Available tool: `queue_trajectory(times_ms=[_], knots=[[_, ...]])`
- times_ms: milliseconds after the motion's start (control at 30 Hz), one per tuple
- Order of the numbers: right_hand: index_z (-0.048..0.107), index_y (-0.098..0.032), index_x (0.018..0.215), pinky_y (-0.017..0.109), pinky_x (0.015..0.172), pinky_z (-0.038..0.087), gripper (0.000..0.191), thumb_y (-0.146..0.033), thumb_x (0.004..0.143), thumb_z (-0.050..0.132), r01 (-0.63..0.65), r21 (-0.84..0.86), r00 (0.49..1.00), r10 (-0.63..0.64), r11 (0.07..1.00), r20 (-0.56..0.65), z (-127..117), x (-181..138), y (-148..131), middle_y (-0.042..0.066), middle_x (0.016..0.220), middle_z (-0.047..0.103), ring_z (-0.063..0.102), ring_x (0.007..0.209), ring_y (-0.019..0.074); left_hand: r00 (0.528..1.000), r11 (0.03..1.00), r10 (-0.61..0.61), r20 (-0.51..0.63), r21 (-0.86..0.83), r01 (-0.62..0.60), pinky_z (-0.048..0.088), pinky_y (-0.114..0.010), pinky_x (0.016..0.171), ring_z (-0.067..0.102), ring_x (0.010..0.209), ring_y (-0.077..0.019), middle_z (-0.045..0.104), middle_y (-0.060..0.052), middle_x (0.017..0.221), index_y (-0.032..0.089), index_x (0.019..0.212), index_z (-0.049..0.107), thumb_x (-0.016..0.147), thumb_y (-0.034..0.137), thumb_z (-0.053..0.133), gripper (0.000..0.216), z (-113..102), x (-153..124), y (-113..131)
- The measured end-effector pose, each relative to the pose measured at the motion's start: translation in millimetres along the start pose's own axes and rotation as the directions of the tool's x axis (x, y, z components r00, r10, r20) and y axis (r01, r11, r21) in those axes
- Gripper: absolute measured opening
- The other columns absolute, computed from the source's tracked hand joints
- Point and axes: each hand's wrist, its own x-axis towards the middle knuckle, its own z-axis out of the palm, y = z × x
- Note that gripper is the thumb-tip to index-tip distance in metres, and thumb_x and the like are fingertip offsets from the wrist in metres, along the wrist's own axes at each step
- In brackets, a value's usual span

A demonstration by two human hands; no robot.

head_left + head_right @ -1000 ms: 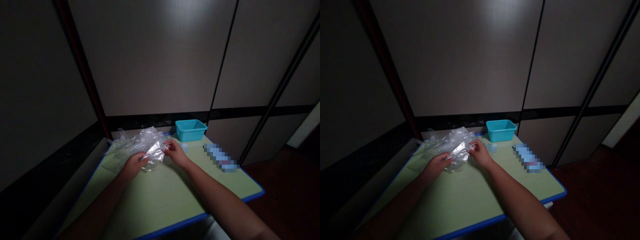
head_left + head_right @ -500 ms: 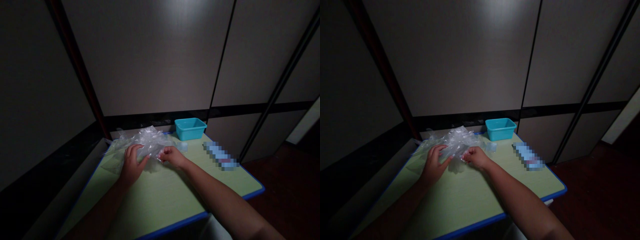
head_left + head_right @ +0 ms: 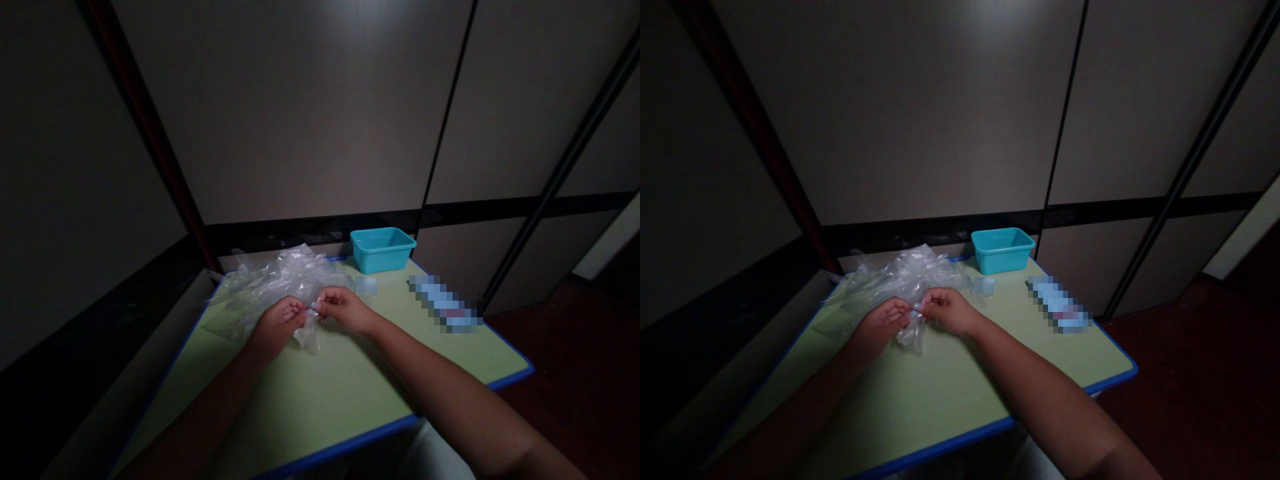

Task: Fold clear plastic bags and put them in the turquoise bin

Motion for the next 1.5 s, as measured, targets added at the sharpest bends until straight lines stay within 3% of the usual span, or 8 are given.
queue_trajectory(times_ms=[433, 600, 667, 800, 1000, 1233, 1400, 1500], knots=[[0.050, -0.018, 0.061, 0.024, 0.054, 0.038, 0.034, -0.047, 0.073, 0.065, 0.014, -0.283, 0.983, -0.065, 0.959, -0.170, -22.3, 9.2, 11.9, -0.003, 0.056, 0.051, 0.048, 0.053, 0.0107, 0.943, 0.988, -0.042, -0.330, -0.156, -0.011, 0.050, -0.029, 0.070, 0.063, 0.074, -0.0171, 0.063, 0.000, 0.074, 0.018, 0.074, 0.053, 0.064, 0.054, 0.071, 0.041, -23.3, 9.0, -4.3], [0.053, -0.019, 0.086, 0.025, 0.062, 0.038, 0.026, -0.037, 0.073, 0.067, 0.062, -0.471, 0.935, -0.217, 0.880, -0.282, -21.4, 4.5, 6.8, 0.000, 0.079, 0.055, 0.050, 0.068, 0.0126, 0.944, 0.989, -0.032, -0.329, -0.149, -0.018, 0.047, -0.026, 0.064, 0.061, 0.068, -0.0156, 0.065, -0.001, 0.074, 0.017, 0.074, 0.055, 0.067, 0.054, 0.068, 0.039, -24.5, 8.6, -2.6], [0.051, -0.019, 0.094, 0.025, 0.065, 0.039, 0.034, -0.039, 0.072, 0.068, 0.099, -0.556, 0.924, -0.284, 0.825, -0.256, -16.2, 2.0, 4.3, 0.001, 0.089, 0.054, 0.051, 0.075, 0.0139, 0.954, 0.991, -0.030, -0.300, -0.135, -0.011, 0.044, -0.024, 0.058, 0.058, 0.061, -0.0139, 0.063, 0.000, 0.069, 0.017, 0.072, 0.055, 0.067, 0.051, 0.069, 0.036, -22.3, 7.4, -0.9], [0.056, -0.017, 0.082, 0.027, 0.069, 0.040, 0.032, -0.039, 0.067, 0.074, 0.125, -0.633, 0.956, -0.263, 0.764, -0.129, -0.3, -1.2, 5.8, 0.001, 0.083, 0.053, 0.050, 0.077, 0.0154, 0.974, 0.995, -0.008, -0.225, -0.101, -0.015, 0.040, -0.022, 0.054, 0.053, 0.056, -0.0118, 0.057, 0.004, 0.061, 0.018, 0.066, 0.054, 0.066, 0.044, 0.069, 0.030, -14.0, 3.9, 3.5], [0.063, -0.016, 0.071, 0.026, 0.068, 0.038, 0.011, -0.026, 0.075, 0.066, 0.069, -0.454, 0.983, -0.139, 0.889, -0.123, 5.8, 0.8, 9.1, 0.000, 0.072, 0.058, 0.052, 0.070, 0.0134, 0.986, 0.997, -0.008, -0.164, -0.077, -0.005, 0.039, -0.022, 0.053, 0.050, 0.054, -0.0114, 0.055, 0.004, 0.059, 0.018, 0.064, 0.054, 0.066, 0.040, 0.068, 0.026, -7.6, 0.4, 4.9], [0.058, -0.016, 0.059, 0.024, 0.060, 0.036, 0.027, -0.038, 0.064, 0.073, 0.026, -0.199, 0.964, -0.077, 0.980, -0.254, -25.9, 9.8, -1.4, -0.003, 0.058, 0.056, 0.048, 0.059, 0.0109, 0.964, 0.998, -0.031, -0.266, -0.068, 0.013, 0.039, -0.020, 0.048, 0.047, 0.047, -0.0089, 0.050, 0.005, 0.053, 0.019, 0.065, 0.049, 0.073, 0.045, 0.062, 0.031, -22.9, 3.4, 10.4], [0.056, -0.017, 0.065, 0.026, 0.063, 0.044, 0.035, -0.047, 0.062, 0.073, -0.014, -0.003, 0.947, 0.012, 1.000, -0.320, -39.0, 10.1, -6.7, 0.001, 0.068, 0.063, 0.055, 0.061, 0.0118, 0.975, 0.994, -0.109, -0.192, -0.038, 0.104, 0.023, -0.017, 0.034, 0.033, 0.033, -0.0059, 0.043, 0.008, 0.043, 0.019, 0.064, 0.049, 0.071, 0.048, 0.064, 0.034, -31.4, 3.9, 9.4], [0.054, -0.017, 0.068, 0.029, 0.060, 0.048, 0.035, -0.045, 0.064, 0.074, -0.115, 0.089, 0.940, 0.138, 0.989, -0.312, -43.9, 9.7, -6.3, 0.002, 0.066, 0.063, 0.057, 0.057, 0.0132, 0.981, 0.989, -0.148, -0.130, -0.017, 0.147, 0.023, -0.017, 0.033, 0.035, 0.033, -0.0064, 0.044, 0.008, 0.044, 0.018, 0.067, 0.052, 0.067, 0.050, 0.067, 0.035, -33.1, 5.1, 4.9]])
